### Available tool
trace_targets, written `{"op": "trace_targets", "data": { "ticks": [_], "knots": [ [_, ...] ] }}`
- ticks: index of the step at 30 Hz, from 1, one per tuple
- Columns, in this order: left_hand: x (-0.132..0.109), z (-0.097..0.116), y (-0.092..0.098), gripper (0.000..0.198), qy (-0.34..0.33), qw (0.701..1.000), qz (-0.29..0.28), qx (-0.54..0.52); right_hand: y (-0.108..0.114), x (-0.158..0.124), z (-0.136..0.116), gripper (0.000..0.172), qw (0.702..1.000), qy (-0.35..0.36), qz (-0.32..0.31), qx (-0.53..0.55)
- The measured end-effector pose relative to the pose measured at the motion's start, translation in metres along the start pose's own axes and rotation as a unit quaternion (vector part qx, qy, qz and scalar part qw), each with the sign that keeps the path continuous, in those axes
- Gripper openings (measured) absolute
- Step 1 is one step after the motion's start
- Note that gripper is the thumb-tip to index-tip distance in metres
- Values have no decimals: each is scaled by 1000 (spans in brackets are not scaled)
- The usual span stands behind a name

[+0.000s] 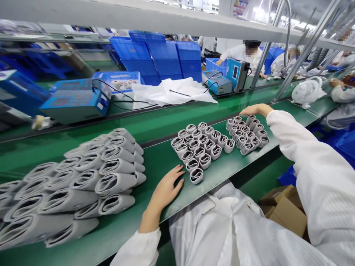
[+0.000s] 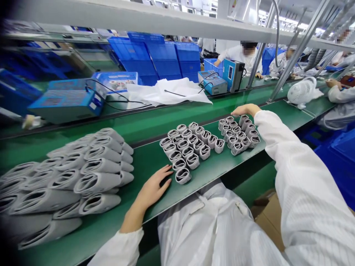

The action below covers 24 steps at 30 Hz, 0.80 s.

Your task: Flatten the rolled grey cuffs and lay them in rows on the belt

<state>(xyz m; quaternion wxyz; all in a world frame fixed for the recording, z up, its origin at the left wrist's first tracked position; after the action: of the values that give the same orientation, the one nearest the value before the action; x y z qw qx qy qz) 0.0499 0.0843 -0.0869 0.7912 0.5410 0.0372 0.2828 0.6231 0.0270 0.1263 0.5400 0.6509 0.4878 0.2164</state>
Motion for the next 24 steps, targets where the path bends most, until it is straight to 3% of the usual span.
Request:
{"op": "trace_targets", "data": {
  "ticks": [3, 6, 14, 18, 21, 24],
  "knots": [
    [0, -1, 0, 41, -8, 1000, 4, 8, -2, 3, 11, 60, 1000, 7, -7, -16],
    [-1, -2, 1, 39, -13, 1000, 10, 18, -3, -2, 22, 74, 999, 8, 26, -31],
    [-3, -3, 3, 39, -10, 1000, 6, 28, -25, -26, 36, 64, 996, -2, 86, -36],
    [-3, -3, 3, 39, -5, 1000, 2, 30, -28, -37, 29, 54, 995, 5, 99, -17],
    [-4, -1, 4, 40, -3, 999, -3, 33, -14, -65, 19, 55, 988, 28, 151, 15],
    [-5, 0, 5, 41, -4, 999, -5, 35, -5, -135, 26, 56, 979, 49, 190, 60]
  ]
}}
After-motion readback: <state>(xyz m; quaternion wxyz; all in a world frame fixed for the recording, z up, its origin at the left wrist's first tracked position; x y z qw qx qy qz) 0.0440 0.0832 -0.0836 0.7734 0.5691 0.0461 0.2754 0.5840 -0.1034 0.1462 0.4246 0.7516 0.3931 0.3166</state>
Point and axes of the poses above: each hand's wrist, its own x-axis towards the middle knuckle, its own y-axis out of the back of the hand, z = x × y, the point moved 8 cm from there along x, towards the middle knuckle, and after that the axes turned 8 degrees about x, right-handed, at the moved point
